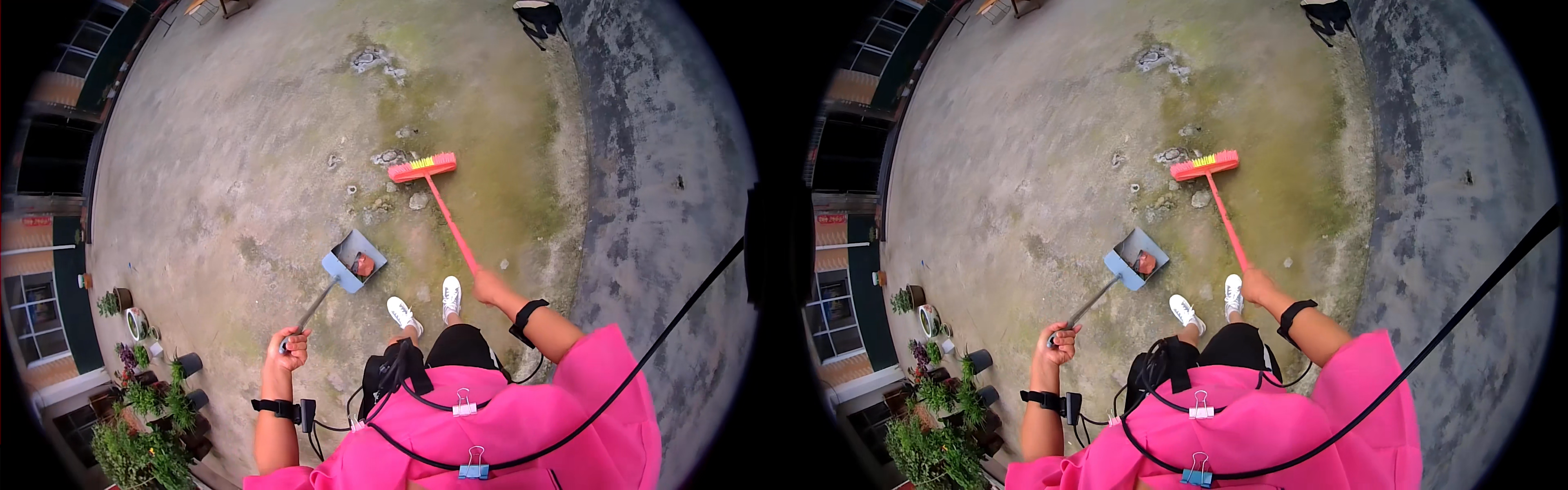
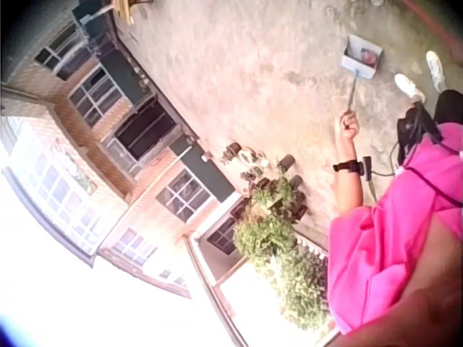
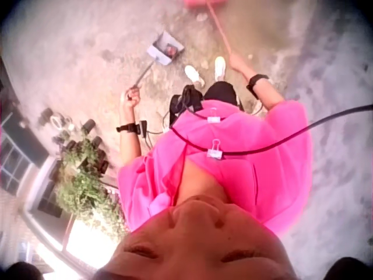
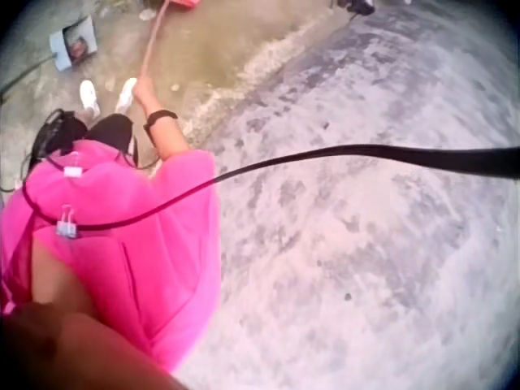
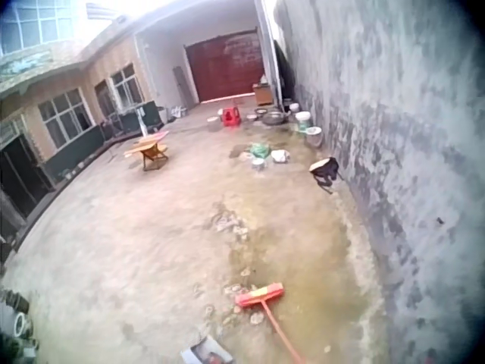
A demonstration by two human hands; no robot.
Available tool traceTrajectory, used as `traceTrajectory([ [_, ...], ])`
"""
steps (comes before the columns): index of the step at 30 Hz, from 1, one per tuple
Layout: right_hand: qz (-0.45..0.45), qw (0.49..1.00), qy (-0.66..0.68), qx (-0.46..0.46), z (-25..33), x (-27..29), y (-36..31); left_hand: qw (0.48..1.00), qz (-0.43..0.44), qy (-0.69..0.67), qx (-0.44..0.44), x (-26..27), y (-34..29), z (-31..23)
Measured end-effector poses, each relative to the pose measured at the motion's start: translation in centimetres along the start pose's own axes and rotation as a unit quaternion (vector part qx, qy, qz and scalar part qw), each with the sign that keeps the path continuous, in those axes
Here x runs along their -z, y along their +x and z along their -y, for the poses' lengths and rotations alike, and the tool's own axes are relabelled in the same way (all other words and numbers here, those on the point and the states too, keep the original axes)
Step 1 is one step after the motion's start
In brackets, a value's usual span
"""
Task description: Sweeping debris and leaves into a dustpan in an outdoor courtyard area with potted plants.
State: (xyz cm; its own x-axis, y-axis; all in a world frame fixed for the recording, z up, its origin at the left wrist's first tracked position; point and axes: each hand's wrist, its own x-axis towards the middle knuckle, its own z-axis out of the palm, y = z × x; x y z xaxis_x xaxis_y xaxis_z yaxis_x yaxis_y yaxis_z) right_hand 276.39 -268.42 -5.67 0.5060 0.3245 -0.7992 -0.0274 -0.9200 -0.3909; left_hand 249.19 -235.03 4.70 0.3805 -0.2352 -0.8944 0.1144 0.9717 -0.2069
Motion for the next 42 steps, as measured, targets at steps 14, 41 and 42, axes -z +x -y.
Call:
traceTrajectory([
  [14, 0.337, 0.915, 0.220, -0.040, -0.6, -0.4, -9.4, 0.996, 0.017, -0.083, -0.006, -0.9, 9.4, 0.5],
  [41, 0.314, 0.927, 0.202, -0.046, -1.8, 0.5, -14.1, 0.989, 0.012, -0.125, -0.075, 3.7, 6.4, 4.7],
  [42, 0.283, 0.937, 0.202, -0.035, -3.2, 0.5, -13.6, 0.988, 0.010, -0.133, -0.082, 4.9, 5.6, 5.0],
])
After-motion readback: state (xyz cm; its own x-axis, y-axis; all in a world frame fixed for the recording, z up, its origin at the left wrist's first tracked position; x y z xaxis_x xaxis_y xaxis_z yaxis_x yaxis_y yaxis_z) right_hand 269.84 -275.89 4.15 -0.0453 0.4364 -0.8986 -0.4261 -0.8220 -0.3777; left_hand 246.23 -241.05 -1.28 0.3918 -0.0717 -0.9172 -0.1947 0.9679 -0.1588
